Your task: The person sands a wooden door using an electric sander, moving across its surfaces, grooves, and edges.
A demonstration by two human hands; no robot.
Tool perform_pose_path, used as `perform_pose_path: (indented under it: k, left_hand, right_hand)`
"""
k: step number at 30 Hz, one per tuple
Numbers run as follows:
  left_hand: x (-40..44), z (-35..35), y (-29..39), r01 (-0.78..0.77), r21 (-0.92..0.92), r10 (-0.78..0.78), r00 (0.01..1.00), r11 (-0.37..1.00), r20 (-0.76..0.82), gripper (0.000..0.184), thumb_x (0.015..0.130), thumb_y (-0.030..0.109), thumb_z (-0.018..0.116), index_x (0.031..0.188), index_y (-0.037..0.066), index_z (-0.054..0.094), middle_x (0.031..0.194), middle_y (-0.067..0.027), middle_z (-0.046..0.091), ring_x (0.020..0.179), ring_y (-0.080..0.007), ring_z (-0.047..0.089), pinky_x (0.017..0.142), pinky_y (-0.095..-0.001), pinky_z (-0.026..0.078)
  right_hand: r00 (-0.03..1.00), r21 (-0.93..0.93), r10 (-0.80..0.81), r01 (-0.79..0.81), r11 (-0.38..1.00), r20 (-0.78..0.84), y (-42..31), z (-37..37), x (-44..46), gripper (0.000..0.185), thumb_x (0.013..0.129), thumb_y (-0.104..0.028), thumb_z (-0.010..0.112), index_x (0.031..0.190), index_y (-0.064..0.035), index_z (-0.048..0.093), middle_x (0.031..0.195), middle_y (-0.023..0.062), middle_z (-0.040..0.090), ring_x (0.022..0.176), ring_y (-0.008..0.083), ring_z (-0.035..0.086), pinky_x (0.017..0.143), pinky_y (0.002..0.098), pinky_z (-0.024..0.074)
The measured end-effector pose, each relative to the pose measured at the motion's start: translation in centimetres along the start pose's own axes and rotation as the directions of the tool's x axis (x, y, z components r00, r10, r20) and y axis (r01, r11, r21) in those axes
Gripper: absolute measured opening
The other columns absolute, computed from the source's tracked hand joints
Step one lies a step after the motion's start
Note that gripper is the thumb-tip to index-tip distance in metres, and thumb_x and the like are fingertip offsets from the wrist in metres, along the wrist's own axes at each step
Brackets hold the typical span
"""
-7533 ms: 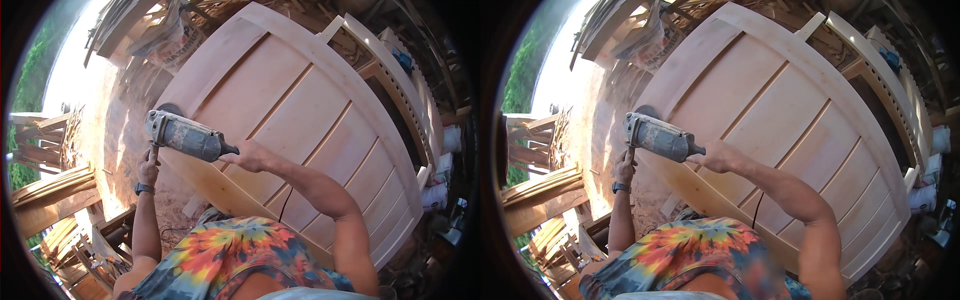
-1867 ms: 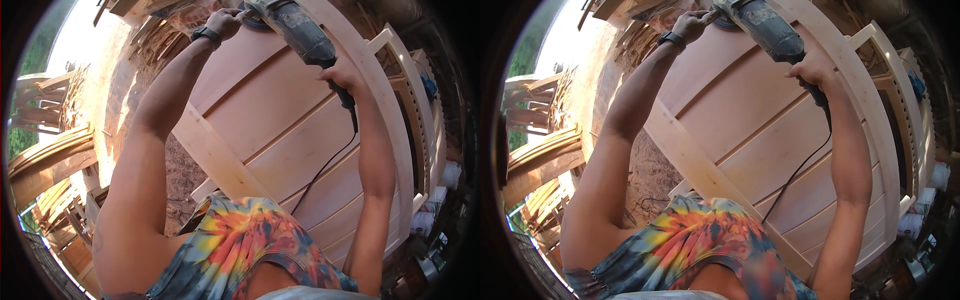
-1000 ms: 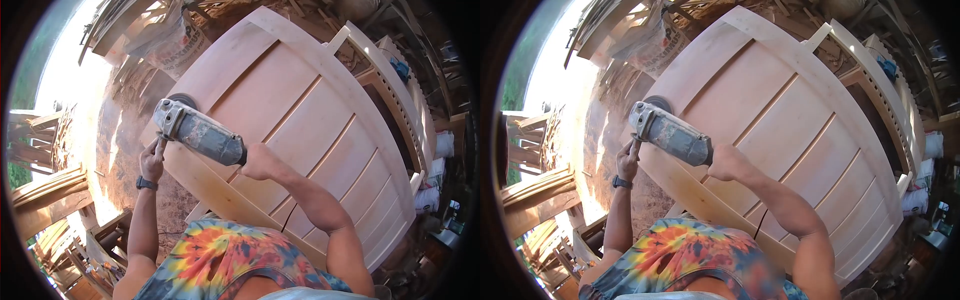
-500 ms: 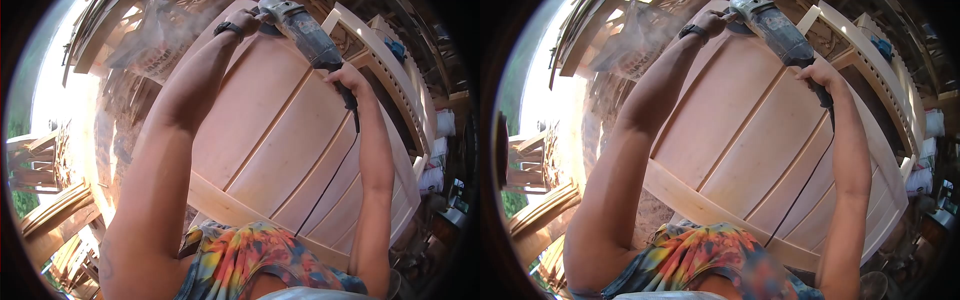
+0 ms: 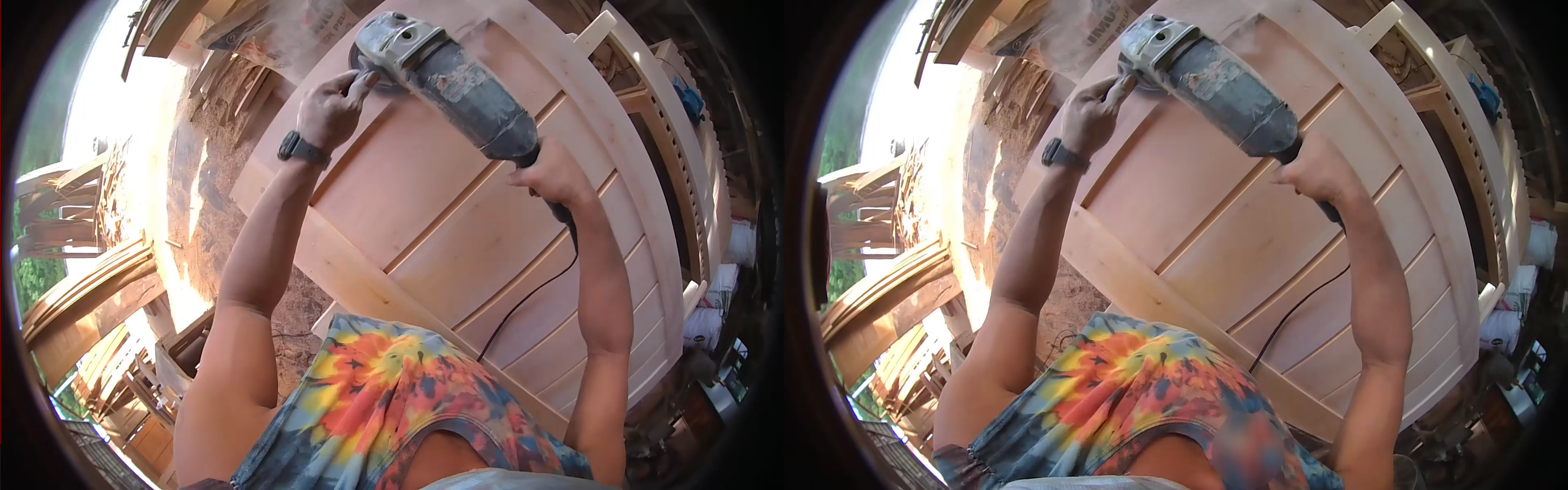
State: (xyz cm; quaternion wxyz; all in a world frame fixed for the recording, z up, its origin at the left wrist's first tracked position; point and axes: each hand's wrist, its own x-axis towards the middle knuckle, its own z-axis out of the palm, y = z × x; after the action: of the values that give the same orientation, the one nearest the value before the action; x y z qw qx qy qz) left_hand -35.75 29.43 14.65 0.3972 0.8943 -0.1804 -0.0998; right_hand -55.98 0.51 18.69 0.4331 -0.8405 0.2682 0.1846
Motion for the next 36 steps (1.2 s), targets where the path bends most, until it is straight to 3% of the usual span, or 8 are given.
perform_pose_path:
  k: [2, 8, 14, 17, 22, 29, 34, 36]
  left_hand:
    - [-4.2, -0.5, -4.2, -0.064, -0.091, 0.055, 0.994, 0.994, -0.098, 0.031, 0.101, 0.037, 0.07, 0.114, 0.011, 0.08, 0.085, -0.0187, 0.074, 0.073, -0.0287, 0.072, 0.072, -0.0371, 0.056]
    - [-17.1, -4.9, -7.8, 0.153, -0.219, -0.179, 0.978, 0.964, -0.104, 0.026, 0.102, 0.024, 0.071, 0.118, 0.004, 0.077, 0.077, -0.014, 0.073, 0.073, -0.009, 0.066, 0.068, -0.0304, 0.054]
    - [-27.5, -8.2, -14.3, 0.235, -0.144, -0.264, 0.935, 0.961, -0.238, 0.034, 0.102, 0.025, 0.072, 0.125, -0.001, 0.075, 0.076, -0.0081, 0.072, 0.071, -0.0062, 0.061, 0.063, -0.0276, 0.05]
    - [-28.2, -11.4, -16.6, 0.352, -0.197, -0.386, 0.907, 0.915, -0.17, 0.036, 0.103, 0.028, 0.071, 0.128, 0.002, 0.075, 0.071, -0.0001, 0.065, 0.064, -0.0051, 0.055, 0.058, -0.0255, 0.045]
    - [-22.4, -13.9, -20.0, 0.308, -0.199, -0.345, 0.919, 0.93, -0.192, 0.04, 0.105, 0.034, 0.068, 0.132, 0.004, 0.075, 0.069, 0.0037, 0.058, 0.059, -0.005, 0.048, 0.055, -0.0254, 0.04]
    - [-2.4, -10.8, -15.6, 0.046, -0.128, -0.061, 0.992, 0.991, -0.111, 0.037, 0.103, 0.038, 0.068, 0.118, 0.005, 0.079, 0.074, -0.0041, 0.069, 0.067, -0.0079, 0.059, 0.062, -0.0281, 0.048]
    - [13.2, -3.7, -6.6, -0.275, 0.042, 0.275, 0.961, 0.961, 0.01, 0.047, 0.1, 0.052, 0.066, 0.12, 0.012, 0.079, 0.099, -0.0141, 0.08, 0.096, -0.0262, 0.077, 0.089, -0.0368, 0.056]
    - [17.3, -0.5, -1.6, -0.215, -0.056, 0.22, 0.97, 0.975, 0.1, 0.052, 0.097, 0.06, 0.065, 0.121, 0.016, 0.08, 0.108, -0.0158, 0.08, 0.107, -0.0323, 0.075, 0.095, -0.0408, 0.056]
  right_hand:
    - [0.999, -0.069, -0.029, 0.03, 0.997, 0.025, -0.4, 3.2, -2.5, 0.03, 0.072, -0.016, 0.085, 0.087, 0.0052, 0.07, 0.074, 0.0095, 0.068, 0.066, 0.0194, 0.067, 0.064, 0.0358, 0.055]
    - [0.99, -0.133, -0.101, 0.114, 0.984, 0.101, -0.3, 12.1, -8.4, 0.04, 0.073, -0.017, 0.082, 0.104, 0.0071, 0.074, 0.085, 0.0224, 0.075, 0.083, 0.0299, 0.075, 0.08, 0.0403, 0.0572]
    - [0.941, -0.151, -0.089, 0.145, 0.978, 0.328, -2.9, 18.9, -12.7, 0.035, 0.078, -0.011, 0.067, 0.109, 0.0027, 0.071, 0.101, 0.0288, 0.074, 0.101, 0.0455, 0.071, 0.089, 0.0498, 0.0583]
    - [0.944, -0.126, -0.118, 0.164, 0.978, 0.308, -4.3, 22.4, -12.0, 0.038, 0.08, -0.018, 0.075, 0.112, 0.0017, 0.071, 0.103, 0.0278, 0.074, 0.102, 0.0442, 0.072, 0.09, 0.05, 0.0588]
    - [0.876, -0.081, -0.288, 0.343, 0.936, 0.387, -8.1, 22.2, -7.3, 0.059, 0.078, -0.036, 0.088, 0.119, 0.0013, 0.068, 0.108, 0.0268, 0.074, 0.106, 0.044, 0.071, 0.093, 0.0487, 0.0567]
    - [0.978, -0.13, -0.177, 0.19, 0.973, 0.108, -8.5, 14.7, 1.4, 0.048, 0.079, -0.035, 0.087, 0.107, 0.0019, 0.075, 0.099, 0.0259, 0.076, 0.1, 0.041, 0.074, 0.09, 0.0438, 0.0581]
    - [0.998, 0.046, 0.033, -0.03, 0.998, -0.062, -6.6, 4.4, 4.7, 0.034, 0.078, -0.024, 0.089, 0.089, 0.0033, 0.072, 0.073, 0.0129, 0.069, 0.058, 0.0211, 0.066, 0.055, 0.037, 0.0551]
    - [0.991, 0.175, 0.065, -0.044, 0.984, -0.116, -4.4, 0.8, 6.2, 0.029, 0.077, -0.019, 0.089, 0.083, 0.0023, 0.071, 0.071, 0.01, 0.066, 0.056, 0.0186, 0.063, 0.052, 0.0366, 0.0533]
